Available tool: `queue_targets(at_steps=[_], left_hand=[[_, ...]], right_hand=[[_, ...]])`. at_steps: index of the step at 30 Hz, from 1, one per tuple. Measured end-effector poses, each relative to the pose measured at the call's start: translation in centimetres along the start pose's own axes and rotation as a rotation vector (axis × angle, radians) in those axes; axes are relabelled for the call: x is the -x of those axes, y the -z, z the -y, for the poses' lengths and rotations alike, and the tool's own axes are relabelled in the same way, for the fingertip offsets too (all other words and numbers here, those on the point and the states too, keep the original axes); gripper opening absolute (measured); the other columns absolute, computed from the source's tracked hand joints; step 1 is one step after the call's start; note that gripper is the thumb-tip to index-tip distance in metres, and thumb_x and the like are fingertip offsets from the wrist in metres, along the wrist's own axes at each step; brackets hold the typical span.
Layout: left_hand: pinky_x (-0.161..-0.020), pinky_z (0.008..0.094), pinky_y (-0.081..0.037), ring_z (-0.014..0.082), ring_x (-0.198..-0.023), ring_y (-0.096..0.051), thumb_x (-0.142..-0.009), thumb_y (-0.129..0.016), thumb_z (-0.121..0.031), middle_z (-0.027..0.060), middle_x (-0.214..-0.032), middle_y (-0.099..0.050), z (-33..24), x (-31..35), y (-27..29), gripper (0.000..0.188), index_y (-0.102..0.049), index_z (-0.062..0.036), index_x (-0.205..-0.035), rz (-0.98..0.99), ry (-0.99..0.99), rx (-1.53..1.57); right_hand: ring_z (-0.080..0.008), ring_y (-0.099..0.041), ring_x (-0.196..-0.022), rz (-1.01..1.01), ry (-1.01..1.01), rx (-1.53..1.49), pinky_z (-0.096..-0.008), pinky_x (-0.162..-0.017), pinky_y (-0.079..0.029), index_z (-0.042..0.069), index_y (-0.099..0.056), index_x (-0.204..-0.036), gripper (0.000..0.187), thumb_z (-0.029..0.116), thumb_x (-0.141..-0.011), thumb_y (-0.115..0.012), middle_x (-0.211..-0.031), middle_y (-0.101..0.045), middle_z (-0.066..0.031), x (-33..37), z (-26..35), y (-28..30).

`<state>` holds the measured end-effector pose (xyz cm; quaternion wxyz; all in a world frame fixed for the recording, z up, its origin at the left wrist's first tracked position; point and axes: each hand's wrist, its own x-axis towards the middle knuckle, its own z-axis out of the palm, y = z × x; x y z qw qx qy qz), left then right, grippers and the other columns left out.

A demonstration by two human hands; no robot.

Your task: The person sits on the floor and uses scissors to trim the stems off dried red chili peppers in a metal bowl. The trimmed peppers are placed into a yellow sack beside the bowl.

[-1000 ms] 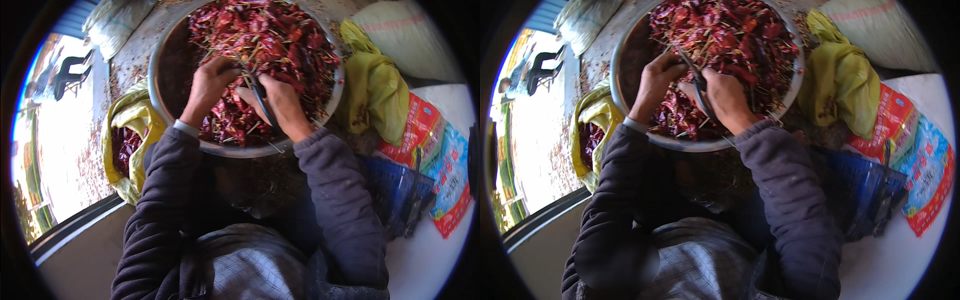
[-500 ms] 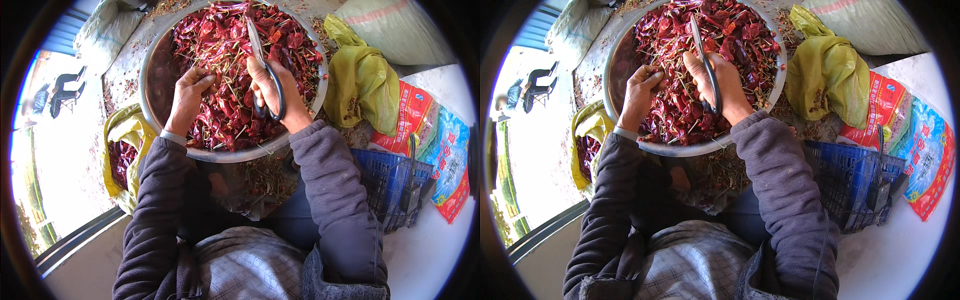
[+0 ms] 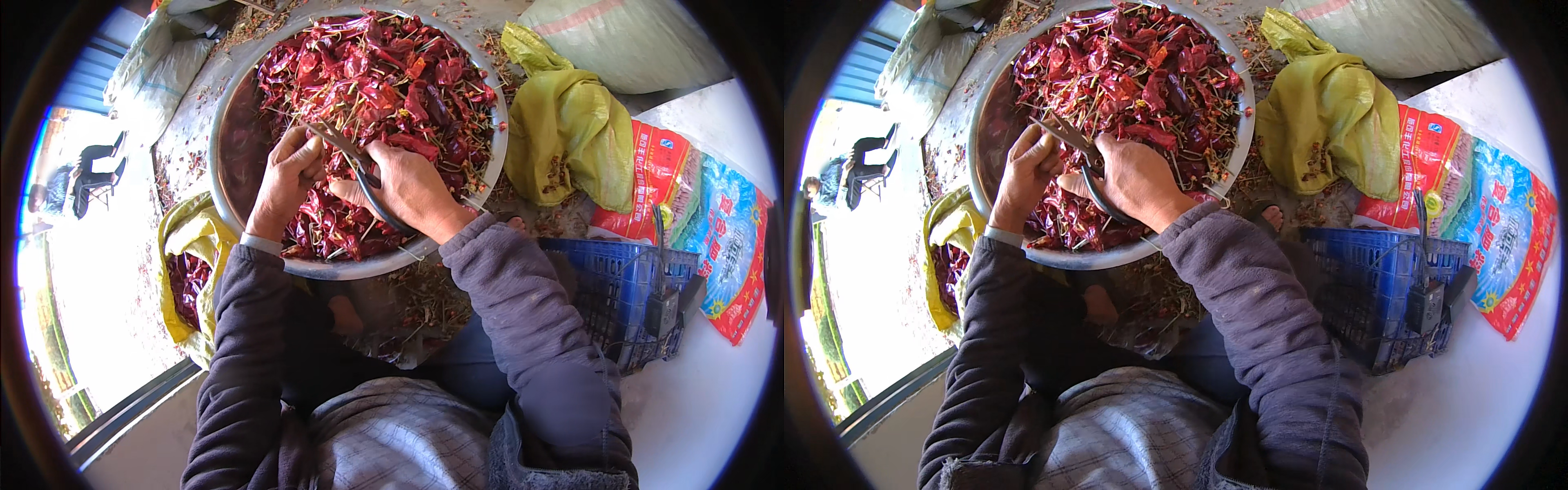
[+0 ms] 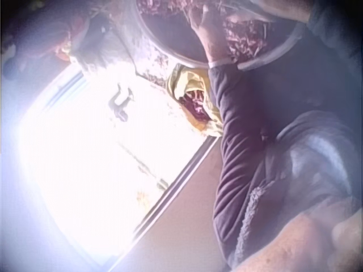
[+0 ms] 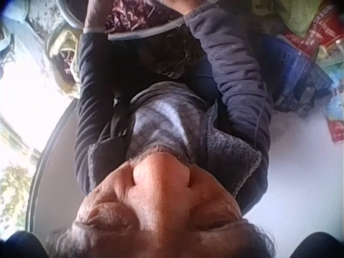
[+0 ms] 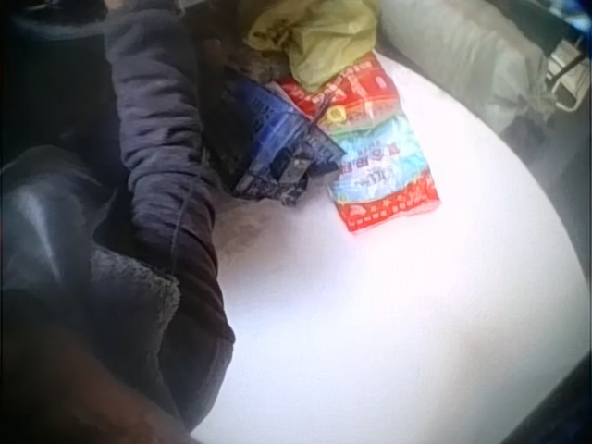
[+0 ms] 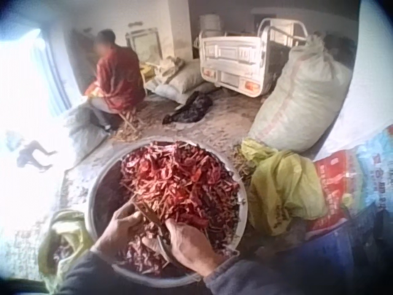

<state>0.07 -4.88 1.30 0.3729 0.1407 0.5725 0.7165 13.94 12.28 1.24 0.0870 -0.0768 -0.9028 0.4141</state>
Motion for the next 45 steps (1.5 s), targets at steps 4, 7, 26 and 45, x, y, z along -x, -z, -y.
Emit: queue_targets(at_steps=[4,7,26,45], left_hand=[[-0.054,0.0219,-0.028,0.0041,-0.058,-0.032,-0.100,-0.061,-0.010,-0.0047,-0.079,-0.045,-0.2,0.2,-0.5,0.020,-0.055,-0.0052,-0.119,0.016,0.005,0.027],[-0.051,0.0208,-0.026,0.0033,-0.056,-0.031,-0.099,-0.062,-0.008,-0.0055,-0.078,-0.045,-0.3,0.3,-0.8,0.024,-0.054,-0.0051,-0.121,0.003,0.002,-0.078],[-0.055,0.0233,-0.033,0.0059,-0.059,-0.037,-0.109,-0.048,-0.019,-0.0043,-0.070,-0.045,0.5,-0.2,-2.3,0.022,-0.061,-0.0014,-0.108,0.025,0.067,-0.148],[-0.055,0.0223,-0.032,0.0057,-0.059,-0.037,-0.109,-0.048,-0.020,-0.0030,-0.075,-0.047,0.2,0.3,-2.3,0.021,-0.061,-0.0033,-0.110,-0.007,0.079,-0.112]], right_hand=[[-0.0416,-0.064,-0.070,-0.022,0.014,0.030,-0.0502,-0.064,-0.049,0.001,-0.053,-0.087,0.067,0.066,-0.086,-0.070,-0.070,-0.060,-0.0202,0.5,-0.1,-0.2],[-0.0415,-0.068,-0.073,-0.050,0.058,0.097,-0.0478,-0.066,-0.054,0.001,-0.057,-0.092,0.072,0.072,-0.086,-0.064,-0.072,-0.064,-0.0228,0.7,-0.4,-0.1],[-0.0382,-0.069,-0.078,-0.069,0.030,0.238,-0.0453,-0.069,-0.056,0.001,-0.057,-0.099,0.068,0.068,-0.088,-0.063,-0.080,-0.065,-0.0200,1.9,-0.3,0.6],[-0.0422,-0.068,-0.082,-0.021,0.066,0.180,-0.0488,-0.072,-0.056,-0.002,-0.058,-0.103,0.074,0.068,-0.083,-0.071,-0.084,-0.067,-0.0227,1.6,-0.6,1.2]])
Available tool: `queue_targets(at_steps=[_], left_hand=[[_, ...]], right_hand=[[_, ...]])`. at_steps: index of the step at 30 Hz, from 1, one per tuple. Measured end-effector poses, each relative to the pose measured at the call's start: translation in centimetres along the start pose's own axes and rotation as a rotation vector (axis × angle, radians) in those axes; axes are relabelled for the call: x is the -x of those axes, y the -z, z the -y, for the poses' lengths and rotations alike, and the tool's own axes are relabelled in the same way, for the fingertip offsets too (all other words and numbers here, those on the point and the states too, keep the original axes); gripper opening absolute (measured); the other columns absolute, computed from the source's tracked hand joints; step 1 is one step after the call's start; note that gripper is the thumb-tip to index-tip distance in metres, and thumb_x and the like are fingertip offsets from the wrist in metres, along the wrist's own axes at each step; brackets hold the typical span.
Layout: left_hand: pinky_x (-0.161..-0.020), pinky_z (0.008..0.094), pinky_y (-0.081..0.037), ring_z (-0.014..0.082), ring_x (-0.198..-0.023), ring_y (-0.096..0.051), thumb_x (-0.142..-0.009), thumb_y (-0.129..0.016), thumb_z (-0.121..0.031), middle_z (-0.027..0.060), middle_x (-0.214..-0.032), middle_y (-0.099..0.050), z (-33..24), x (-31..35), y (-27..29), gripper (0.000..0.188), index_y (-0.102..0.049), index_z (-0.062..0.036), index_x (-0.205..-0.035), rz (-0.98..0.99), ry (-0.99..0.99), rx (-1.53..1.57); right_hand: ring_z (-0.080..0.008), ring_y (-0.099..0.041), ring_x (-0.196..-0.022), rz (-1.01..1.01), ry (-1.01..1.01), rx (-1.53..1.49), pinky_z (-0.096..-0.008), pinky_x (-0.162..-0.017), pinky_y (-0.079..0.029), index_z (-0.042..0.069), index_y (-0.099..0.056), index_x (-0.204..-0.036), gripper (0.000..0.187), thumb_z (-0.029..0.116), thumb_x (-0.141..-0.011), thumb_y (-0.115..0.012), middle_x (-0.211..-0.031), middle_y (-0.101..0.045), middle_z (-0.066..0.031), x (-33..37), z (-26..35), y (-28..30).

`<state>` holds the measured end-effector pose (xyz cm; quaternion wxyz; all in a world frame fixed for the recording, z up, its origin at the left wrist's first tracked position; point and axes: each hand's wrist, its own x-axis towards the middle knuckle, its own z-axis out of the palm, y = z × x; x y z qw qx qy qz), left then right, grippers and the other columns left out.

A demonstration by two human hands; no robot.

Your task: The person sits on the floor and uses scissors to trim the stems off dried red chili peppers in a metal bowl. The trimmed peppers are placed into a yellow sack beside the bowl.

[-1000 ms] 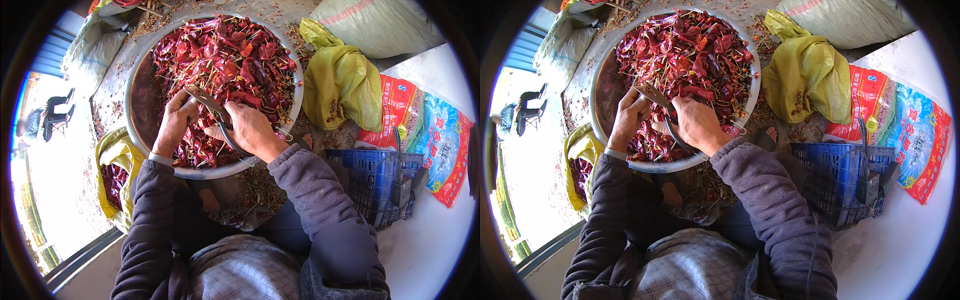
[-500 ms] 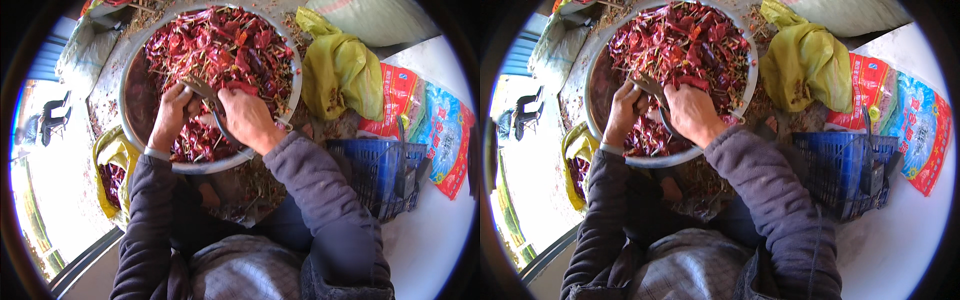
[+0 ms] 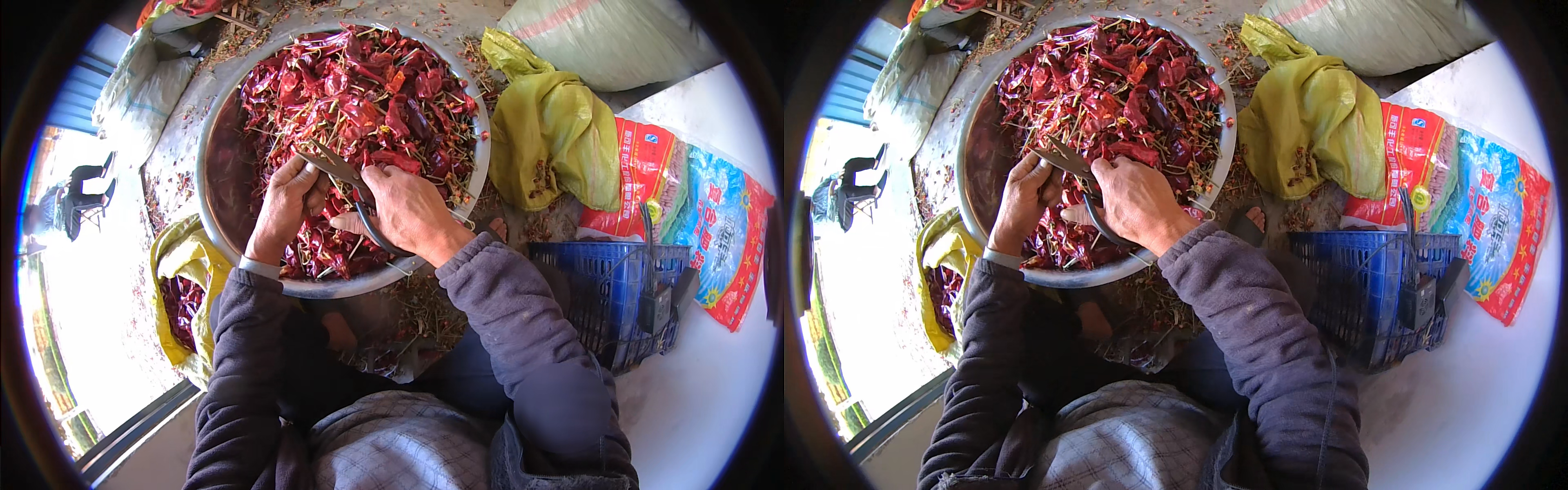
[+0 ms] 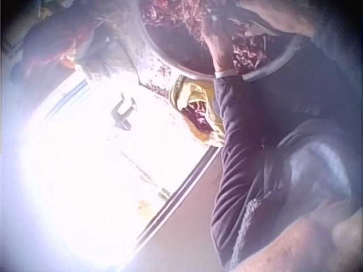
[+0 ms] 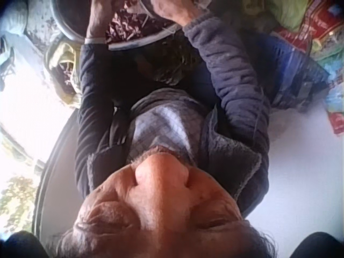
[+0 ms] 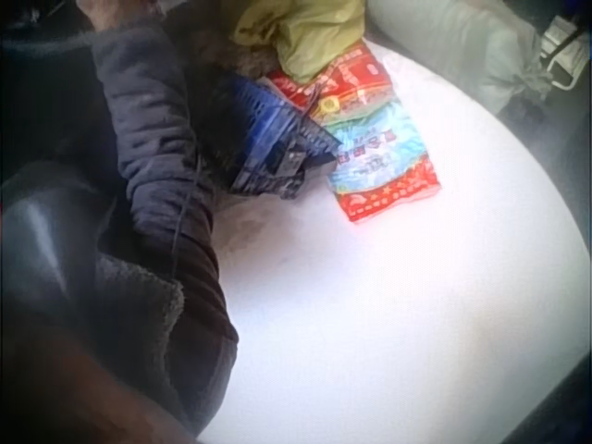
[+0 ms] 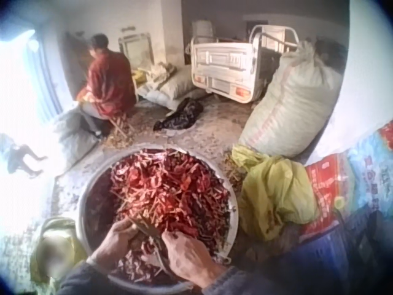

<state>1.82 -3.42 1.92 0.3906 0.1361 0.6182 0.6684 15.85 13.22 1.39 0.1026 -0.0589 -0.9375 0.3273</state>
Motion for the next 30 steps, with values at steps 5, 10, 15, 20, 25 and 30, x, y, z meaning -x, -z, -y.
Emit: queue_targets(at_steps=[5,10,15,20,25,30], left_hand=[[-0.059,0.0239,-0.037,0.0073,-0.061,-0.040,-0.109,-0.049,-0.020,-0.0021,-0.076,-0.049,-0.2,0.2,0.2,0.022,-0.061,-0.0021,-0.112,0.072,0.014,-0.022],[-0.061,0.0249,-0.040,0.0079,-0.061,-0.041,-0.109,-0.049,-0.019,-0.0016,-0.077,-0.050,-0.1,0.2,0.4,0.022,-0.063,-0.0018,-0.113,0.086,0.012,-0.126],[-0.059,0.0235,-0.038,0.0072,-0.059,-0.040,-0.109,-0.050,-0.020,-0.0020,-0.074,-0.049,0.1,0.2,0.4,0.023,-0.062,-0.0013,-0.113,0.074,0.002,-0.073],[-0.056,0.0232,-0.035,0.0064,-0.059,-0.037,-0.109,-0.050,-0.019,-0.0025,-0.073,-0.047,0.0,0.2,0.7,0.022,-0.062,-0.0013,-0.112,0.110,0.042,0.001],[-0.057,0.0224,-0.037,0.0048,-0.059,-0.039,-0.109,-0.049,-0.017,-0.0036,-0.074,-0.050,0.2,-0.2,0.6,0.020,-0.062,-0.0039,-0.103,0.152,0.017,-0.080],[-0.057,0.0228,-0.037,0.0061,-0.060,-0.043,-0.108,-0.050,-0.019,-0.0036,-0.073,-0.051,0.6,-0.5,0.0,0.018,-0.060,-0.0059,-0.101,0.187,0.074,-0.141]], right_hand=[[-0.0424,-0.069,-0.080,0.041,0.017,0.007,-0.0487,-0.070,-0.056,0.000,-0.057,-0.101,0.070,0.066,-0.084,-0.071,-0.083,-0.067,-0.0219,0.1,-0.3,0.5],[-0.0416,-0.069,-0.076,0.034,0.017,0.043,-0.0484,-0.067,-0.056,0.000,-0.057,-0.098,0.067,0.064,-0.085,-0.070,-0.079,-0.066,-0.0209,0.1,-0.4,0.4],[-0.0413,-0.069,-0.077,0.026,0.048,0.043,-0.0474,-0.066,-0.056,-0.001,-0.057,-0.096,0.072,0.070,-0.085,-0.066,-0.079,-0.065,-0.0220,0.2,-0.6,0.5],[-0.0409,-0.069,-0.074,0.009,0.080,0.034,-0.0472,-0.065,-0.056,-0.002,-0.057,-0.094,0.073,0.070,-0.086,-0.065,-0.076,-0.064,-0.0225,0.4,-0.2,0.7],[-0.0393,-0.068,-0.061,0.009,0.024,0.066,-0.0448,-0.056,-0.055,0.000,-0.057,-0.092,0.069,0.069,-0.089,-0.063,-0.060,-0.062,-0.0184,1.1,0.1,0.6],[-0.0392,-0.069,-0.064,0.036,-0.030,0.102,-0.0438,-0.057,-0.056,0.000,-0.058,-0.090,0.067,0.067,-0.093,-0.057,-0.064,-0.064,-0.0205,2.3,0.1,0.2]])
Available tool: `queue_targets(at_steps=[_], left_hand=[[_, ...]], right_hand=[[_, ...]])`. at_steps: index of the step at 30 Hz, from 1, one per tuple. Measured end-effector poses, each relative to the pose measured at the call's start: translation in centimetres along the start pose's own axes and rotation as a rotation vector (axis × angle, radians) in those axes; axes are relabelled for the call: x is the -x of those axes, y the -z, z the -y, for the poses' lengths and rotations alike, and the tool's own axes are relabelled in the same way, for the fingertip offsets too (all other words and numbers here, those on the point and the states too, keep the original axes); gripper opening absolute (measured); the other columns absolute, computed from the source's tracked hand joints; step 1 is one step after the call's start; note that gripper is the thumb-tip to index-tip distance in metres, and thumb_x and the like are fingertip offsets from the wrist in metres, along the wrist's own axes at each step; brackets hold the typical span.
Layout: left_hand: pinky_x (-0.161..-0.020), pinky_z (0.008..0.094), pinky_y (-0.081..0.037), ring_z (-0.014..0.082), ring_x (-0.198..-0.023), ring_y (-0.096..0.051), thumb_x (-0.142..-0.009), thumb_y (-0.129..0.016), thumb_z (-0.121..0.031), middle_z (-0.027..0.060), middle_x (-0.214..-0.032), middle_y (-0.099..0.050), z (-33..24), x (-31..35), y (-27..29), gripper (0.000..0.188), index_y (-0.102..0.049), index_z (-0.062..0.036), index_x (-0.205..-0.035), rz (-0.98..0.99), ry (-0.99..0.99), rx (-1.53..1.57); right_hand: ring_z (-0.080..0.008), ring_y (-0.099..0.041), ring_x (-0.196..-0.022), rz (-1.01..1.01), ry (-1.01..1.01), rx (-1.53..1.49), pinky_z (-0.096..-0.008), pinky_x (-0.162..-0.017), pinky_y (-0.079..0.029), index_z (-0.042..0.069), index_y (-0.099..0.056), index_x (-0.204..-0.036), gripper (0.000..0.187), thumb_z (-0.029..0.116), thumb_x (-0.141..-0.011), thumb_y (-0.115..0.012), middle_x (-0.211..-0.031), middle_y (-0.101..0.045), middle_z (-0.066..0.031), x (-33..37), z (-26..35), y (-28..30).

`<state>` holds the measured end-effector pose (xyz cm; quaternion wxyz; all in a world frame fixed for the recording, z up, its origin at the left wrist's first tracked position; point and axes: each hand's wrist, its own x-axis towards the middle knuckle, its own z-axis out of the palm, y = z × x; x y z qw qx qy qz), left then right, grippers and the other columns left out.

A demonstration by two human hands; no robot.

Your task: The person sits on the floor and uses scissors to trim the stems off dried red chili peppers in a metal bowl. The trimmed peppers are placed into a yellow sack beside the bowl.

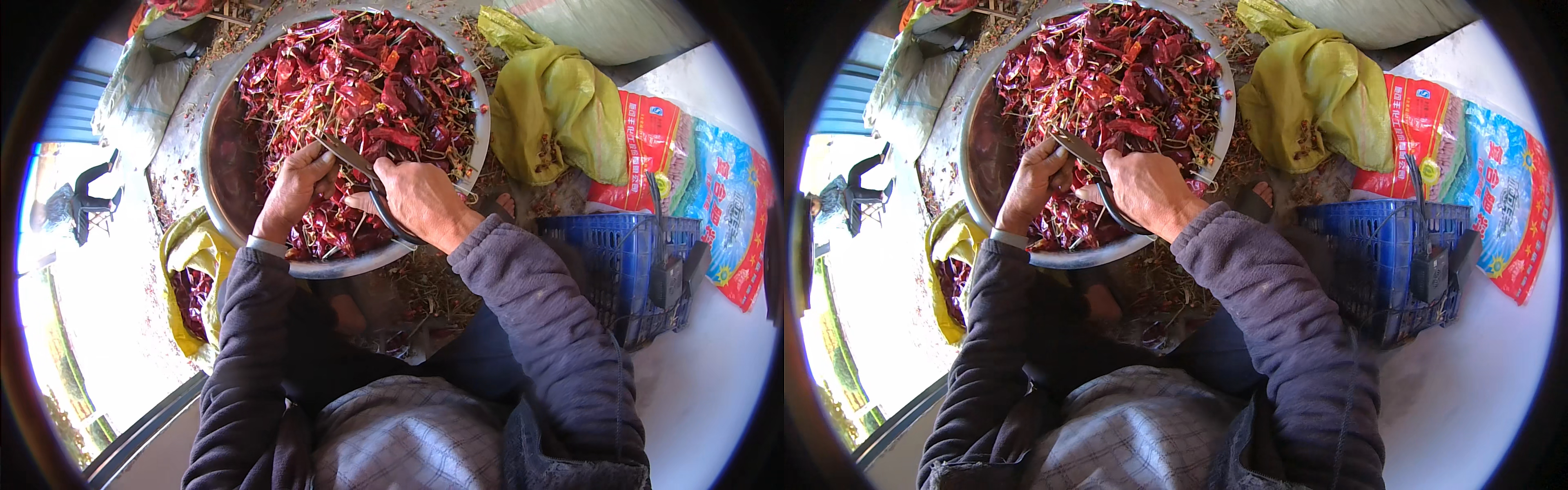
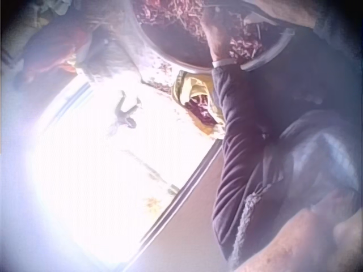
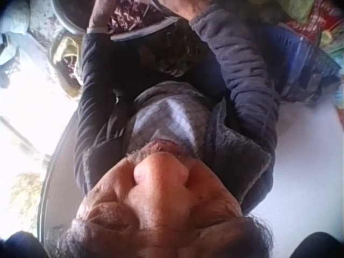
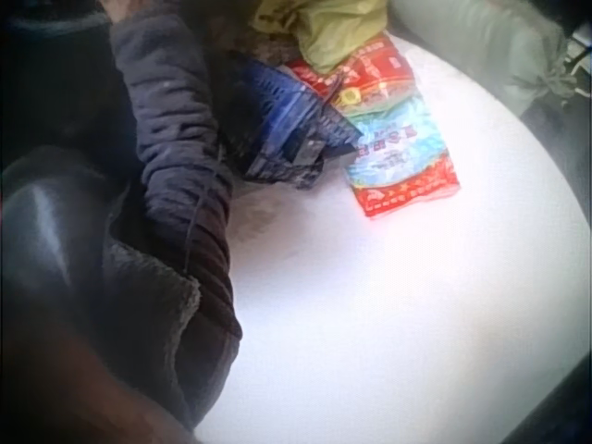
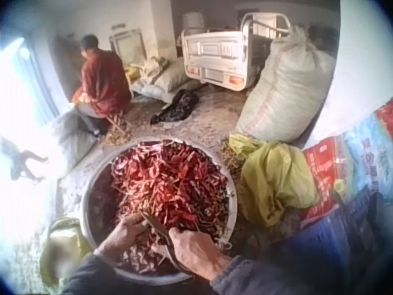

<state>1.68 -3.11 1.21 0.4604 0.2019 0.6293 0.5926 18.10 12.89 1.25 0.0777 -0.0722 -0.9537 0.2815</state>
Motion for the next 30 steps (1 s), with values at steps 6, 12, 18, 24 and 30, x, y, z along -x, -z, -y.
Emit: queue_targets(at_steps=[6,12,18,24,30], left_hand=[[-0.061,0.0244,-0.040,0.0081,-0.063,-0.046,-0.109,-0.050,-0.020,-0.0032,-0.074,-0.051,0.5,-0.3,0.1,0.019,-0.060,-0.0049,-0.102,-0.006,-0.090,-0.038],[-0.063,0.0228,-0.039,0.0077,-0.065,-0.046,-0.108,-0.053,-0.019,-0.0030,-0.075,-0.052,0.7,-0.3,0.4,0.019,-0.064,-0.0038,-0.110,-0.033,-0.127,-0.017],[-0.062,0.0219,-0.039,0.0072,-0.064,-0.045,-0.108,-0.053,-0.016,-0.0026,-0.076,-0.053,1.1,-0.4,0.6,0.016,-0.064,-0.0053,-0.112,-0.007,-0.151,0.094],[-0.061,0.0228,-0.039,0.0071,-0.063,-0.043,-0.108,-0.051,-0.015,-0.0021,-0.076,-0.052,1.2,-0.3,1.1,0.015,-0.062,-0.0057,-0.112,0.009,-0.118,0.056],[-0.062,0.0238,-0.040,0.0069,-0.062,-0.040,-0.108,-0.050,-0.015,-0.0025,-0.076,-0.050,0.7,0.2,1.0,0.016,-0.063,-0.0051,-0.112,0.012,-0.092,0.031]], right_hand=[[-0.0304,-0.061,-0.056,-0.056,-0.078,-0.443,-0.0411,-0.057,-0.049,0.002,-0.058,-0.080,0.061,0.061,-0.095,-0.062,-0.061,-0.059,-0.0145,0.2,-0.2,-0.2],[-0.0368,-0.067,-0.061,-0.135,-0.217,-0.514,-0.0449,-0.058,-0.052,0.000,-0.061,-0.083,0.070,0.070,-0.090,-0.063,-0.061,-0.062,-0.0164,-0.5,-1.1,0.5],[-0.0410,-0.069,-0.073,-0.095,0.001,-0.127,-0.0475,-0.065,-0.056,0.000,-0.059,-0.098,0.081,0.080,-0.081,-0.061,-0.075,-0.065,-0.0209,0.1,-1.0,0.0],[-0.0382,-0.069,-0.073,-0.070,0.006,-0.067,-0.0463,-0.065,-0.056,0.001,-0.061,-0.099,0.082,0.080,-0.080,-0.061,-0.075,-0.063,-0.0194,0.2,-0.8,0.1],[-0.0383,-0.067,-0.067,-0.054,0.007,-0.070,-0.0458,-0.060,-0.054,0.002,-0.060,-0.095,0.074,0.075,-0.085,-0.061,-0.070,-0.063,-0.0182,0.2,-0.4,-0.1]])
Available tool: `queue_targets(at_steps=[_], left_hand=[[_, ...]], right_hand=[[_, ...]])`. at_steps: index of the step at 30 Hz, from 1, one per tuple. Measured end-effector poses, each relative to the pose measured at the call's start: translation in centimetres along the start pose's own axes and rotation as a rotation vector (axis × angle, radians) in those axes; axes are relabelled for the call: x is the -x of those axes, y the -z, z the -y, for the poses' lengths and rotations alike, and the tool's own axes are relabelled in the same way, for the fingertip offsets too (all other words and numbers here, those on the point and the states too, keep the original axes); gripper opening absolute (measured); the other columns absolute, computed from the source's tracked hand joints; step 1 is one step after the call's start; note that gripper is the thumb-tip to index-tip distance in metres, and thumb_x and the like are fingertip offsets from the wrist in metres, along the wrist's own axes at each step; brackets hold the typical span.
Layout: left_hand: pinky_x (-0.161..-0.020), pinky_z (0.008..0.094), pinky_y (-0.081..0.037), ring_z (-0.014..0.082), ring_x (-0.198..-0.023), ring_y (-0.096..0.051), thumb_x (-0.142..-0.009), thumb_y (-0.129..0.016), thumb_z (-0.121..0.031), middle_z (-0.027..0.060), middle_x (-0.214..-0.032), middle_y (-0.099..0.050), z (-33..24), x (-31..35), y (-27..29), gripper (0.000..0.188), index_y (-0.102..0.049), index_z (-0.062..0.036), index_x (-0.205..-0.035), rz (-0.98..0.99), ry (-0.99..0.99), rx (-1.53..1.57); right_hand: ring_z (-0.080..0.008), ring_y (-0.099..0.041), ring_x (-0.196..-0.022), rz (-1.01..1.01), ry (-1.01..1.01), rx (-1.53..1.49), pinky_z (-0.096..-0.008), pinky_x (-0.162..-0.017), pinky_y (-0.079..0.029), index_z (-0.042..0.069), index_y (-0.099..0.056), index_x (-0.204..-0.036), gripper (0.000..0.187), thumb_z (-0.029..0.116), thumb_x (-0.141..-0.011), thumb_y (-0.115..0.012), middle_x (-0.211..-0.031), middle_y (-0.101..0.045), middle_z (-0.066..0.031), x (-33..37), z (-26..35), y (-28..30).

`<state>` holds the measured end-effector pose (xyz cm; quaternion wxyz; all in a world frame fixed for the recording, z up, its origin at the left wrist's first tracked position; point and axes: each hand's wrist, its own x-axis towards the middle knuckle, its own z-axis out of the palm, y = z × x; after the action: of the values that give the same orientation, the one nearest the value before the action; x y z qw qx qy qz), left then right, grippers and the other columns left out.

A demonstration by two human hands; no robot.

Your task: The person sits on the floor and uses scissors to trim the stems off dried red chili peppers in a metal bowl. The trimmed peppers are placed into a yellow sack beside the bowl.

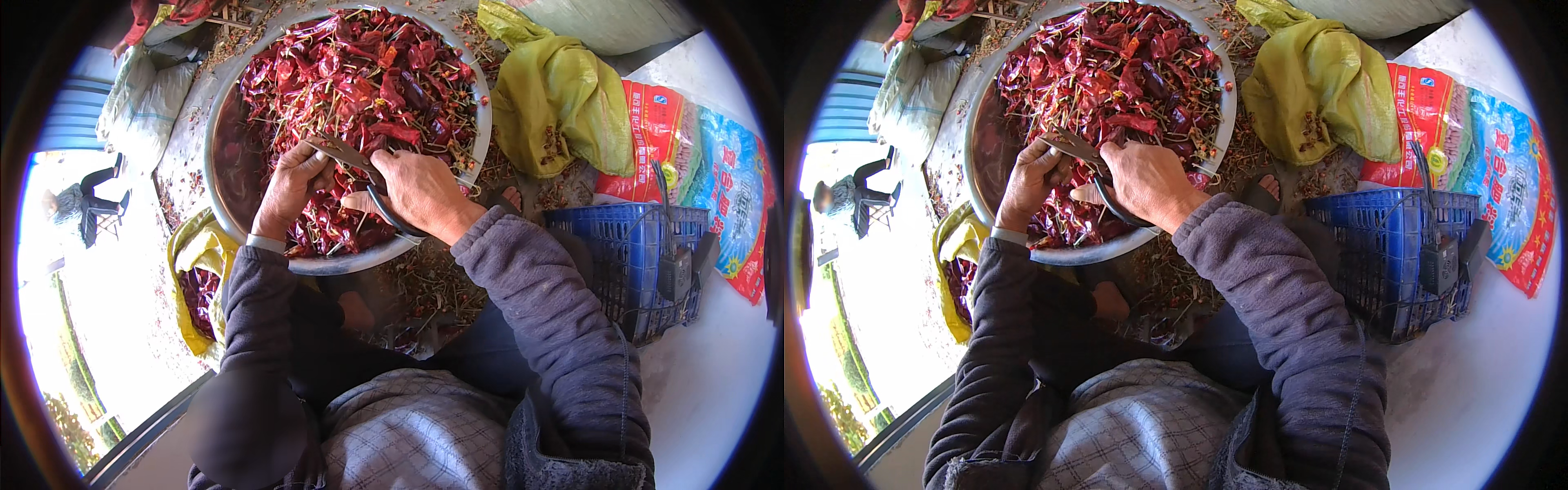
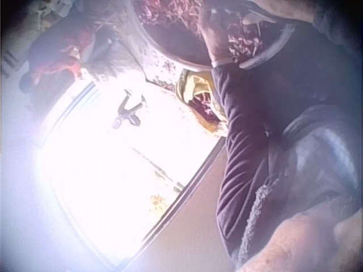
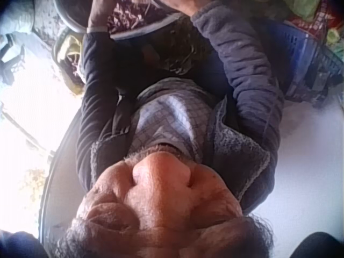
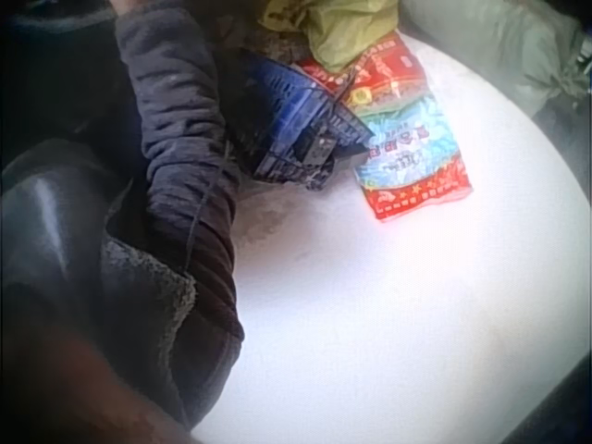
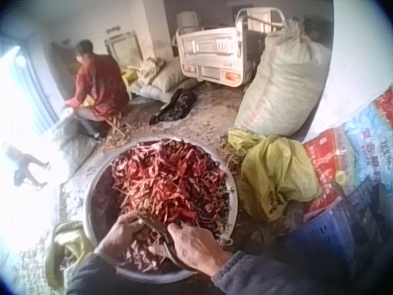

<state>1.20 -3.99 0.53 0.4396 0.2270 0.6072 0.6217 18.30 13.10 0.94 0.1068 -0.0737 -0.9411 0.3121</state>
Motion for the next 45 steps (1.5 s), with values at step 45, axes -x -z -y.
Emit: queue_targets(at_steps=[45], left_hand=[[-0.085,0.0435,-0.055,0.0327,-0.096,-0.072,-0.080,-0.079,-0.027,0.0175,-0.100,-0.075,3.0,-18.5,16.6,0.039,-0.072,-0.0084,-0.113,-0.501,-0.121,-1.367]], right_hand=[[-0.0103,-0.061,-0.058,-0.042,-0.613,-1.261,-0.0252,-0.054,-0.051,0.003,-0.061,-0.112,0.054,0.056,-0.102,-0.055,-0.069,-0.062,-0.0027,-1.3,1.3,5.7]])
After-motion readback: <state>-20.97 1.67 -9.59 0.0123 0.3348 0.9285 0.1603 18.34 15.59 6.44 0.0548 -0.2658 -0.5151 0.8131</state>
